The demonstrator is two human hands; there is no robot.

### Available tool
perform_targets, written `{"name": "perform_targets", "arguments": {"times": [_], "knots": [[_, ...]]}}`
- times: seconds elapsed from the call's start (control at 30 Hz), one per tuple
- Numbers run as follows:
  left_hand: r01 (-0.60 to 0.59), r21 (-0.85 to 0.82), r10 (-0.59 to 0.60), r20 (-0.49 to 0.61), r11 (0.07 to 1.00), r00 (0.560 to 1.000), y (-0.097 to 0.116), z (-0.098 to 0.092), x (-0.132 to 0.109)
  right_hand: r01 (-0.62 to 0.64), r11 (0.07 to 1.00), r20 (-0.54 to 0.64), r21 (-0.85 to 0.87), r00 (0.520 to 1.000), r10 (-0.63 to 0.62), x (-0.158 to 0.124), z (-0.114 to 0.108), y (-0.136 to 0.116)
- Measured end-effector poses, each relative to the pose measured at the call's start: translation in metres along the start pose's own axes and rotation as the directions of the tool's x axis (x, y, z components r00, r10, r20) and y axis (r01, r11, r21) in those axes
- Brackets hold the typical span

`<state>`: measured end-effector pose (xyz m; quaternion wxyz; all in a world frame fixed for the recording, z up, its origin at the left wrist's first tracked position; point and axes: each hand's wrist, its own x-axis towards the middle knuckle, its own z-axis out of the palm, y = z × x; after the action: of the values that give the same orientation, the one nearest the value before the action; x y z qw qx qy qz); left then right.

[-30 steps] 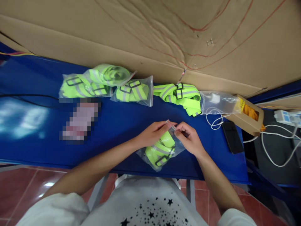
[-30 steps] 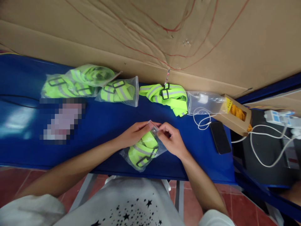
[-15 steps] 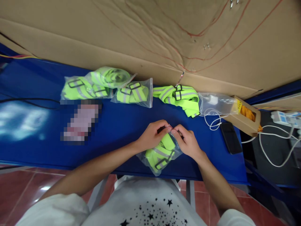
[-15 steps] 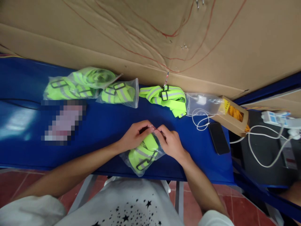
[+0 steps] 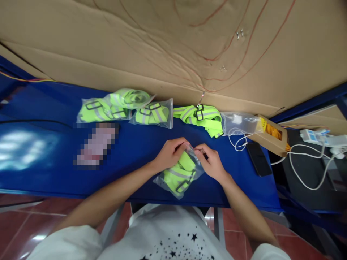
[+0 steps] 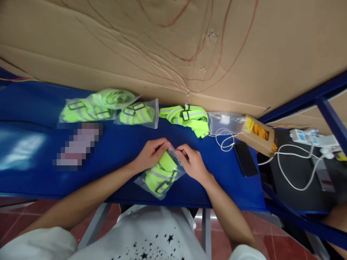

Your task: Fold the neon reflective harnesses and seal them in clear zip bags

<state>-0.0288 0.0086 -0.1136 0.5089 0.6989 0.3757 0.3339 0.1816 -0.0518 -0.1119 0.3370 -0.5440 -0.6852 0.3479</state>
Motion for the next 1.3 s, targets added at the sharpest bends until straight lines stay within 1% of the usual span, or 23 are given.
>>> {"name": "perform_targets", "arguments": {"times": [0.07,0.2,0.23,0.3,0.37,0.43,0.47,0.53,0.57,0.6,0.63,0.67,0.7,0.77,0.8,0.83,0.9,0.93,1.03,1.13,1.17,1.23,1.3], "knots": [[0.014,0.005,-0.014,-0.03,1.0,0.999,0.002,-0.007,0.004,0.001,1.0,-0.018,0.008,1.0,-0.001,0.0,-0.001,0.001],[0.03,0.003,-0.03,0.03,1.0,0.999,0.004,-0.013,0.008,0.027,0.999,-0.059,-0.024,0.998,-0.029,-0.001,0.001,0.001],[0.027,0.01,-0.028,0.035,1.0,0.999,0.006,-0.013,0.008,0.036,0.999,-0.06,-0.034,0.997,-0.038,-0.001,0.002,0.001],[0.019,0.038,-0.019,0.007,0.999,1.0,0.009,-0.016,0.007,0.053,0.997,-0.057,-0.057,0.997,-0.056,-0.001,0.003,0.001],[0.008,0.071,-0.005,-0.042,0.997,0.999,0.014,-0.028,0.008,0.06,0.994,-0.073,-0.096,0.995,-0.068,0.0,0.001,0.001],[0.007,0.137,0.011,-0.134,0.991,0.991,0.017,-0.051,0.012,0.057,0.985,-0.119,-0.162,0.99,-0.076,0.003,-0.007,0.001],[0.019,0.19,0.02,-0.201,0.982,0.979,0.018,-0.066,0.015,0.053,0.977,-0.145,-0.205,0.986,-0.084,0.006,-0.012,0.002],[0.095,0.368,0.062,-0.392,0.925,0.918,0.018,-0.098,0.022,0.051,0.952,-0.175,-0.3,0.979,-0.108,0.018,-0.025,0.003],[0.137,0.447,0.09,-0.45,0.884,0.889,0.016,-0.113,0.026,0.055,0.936,-0.174,-0.349,0.977,-0.122,0.026,-0.032,0.003],[0.163,0.51,0.131,-0.492,0.845,0.861,0.014,-0.124,0.029,0.06,0.917,-0.162,-0.395,0.978,-0.134,0.036,-0.038,0.003],[0.176,0.554,0.181,-0.529,0.814,0.829,0.012,-0.131,0.031,0.066,0.897,-0.142,-0.438,0.98,-0.142,0.048,-0.043,0.003],[0.184,0.585,0.233,-0.564,0.79,0.792,0.01,-0.132,0.031,0.072,0.876,-0.117,-0.476,0.982,-0.145,0.062,-0.046,0.003],[0.189,0.611,0.28,-0.587,0.769,0.759,0.008,-0.129,0.03,0.077,0.856,-0.09,-0.511,0.986,-0.143,0.076,-0.048,0.002],[0.196,0.661,0.347,-0.594,0.724,0.726,0.007,-0.11,0.022,0.081,0.82,-0.039,-0.567,0.991,-0.126,0.104,-0.047,0.002],[0.204,0.709,0.372,-0.566,0.676,0.736,0.007,-0.097,0.016,0.077,0.805,-0.02,-0.588,0.994,-0.11,0.117,-0.046,0.002],[0.187,0.752,0.387,-0.515,0.632,0.765,0.008,-0.083,0.009,0.069,0.793,-0.005,-0.605,0.996,-0.091,0.128,-0.044,0.003],[0.089,0.787,0.405,-0.407,0.61,0.819,0.01,-0.058,-0.004,0.05,0.778,0.02,-0.626,0.999,-0.048,0.142,-0.043,0.002],[0.033,0.793,0.419,-0.356,0.608,0.835,0.011,-0.048,-0.009,0.045,0.777,0.035,-0.628,0.999,-0.029,0.144,-0.044,0.002],[-0.153,0.764,0.443,-0.188,0.627,0.876,0.016,-0.033,-0.012,0.058,0.798,0.093,-0.599,0.996,-0.003,0.138,-0.056,-0.006],[-0.284,0.672,0.421,-0.045,0.684,0.906,0.026,-0.028,0.005,0.084,0.858,0.12,-0.506,0.992,-0.026,0.119,-0.075,-0.024],[-0.306,0.63,0.407,-0.018,0.714,0.913,0.03,-0.026,0.015,0.091,0.894,0.107,-0.438,0.993,-0.049,0.113,-0.081,-0.032],[-0.34,0.51,0.384,0.02,0.791,0.923,0.041,-0.023,0.034,0.099,0.969,0.049,-0.227,0.995,-0.09,0.101,-0.09,-0.048],[-0.346,0.349,0.366,0.011,0.871,0.931,0.052,-0.019,0.052,0.08,0.997,-0.016,-0.005,0.997,-0.08,0.092,-0.094,-0.062]]}}
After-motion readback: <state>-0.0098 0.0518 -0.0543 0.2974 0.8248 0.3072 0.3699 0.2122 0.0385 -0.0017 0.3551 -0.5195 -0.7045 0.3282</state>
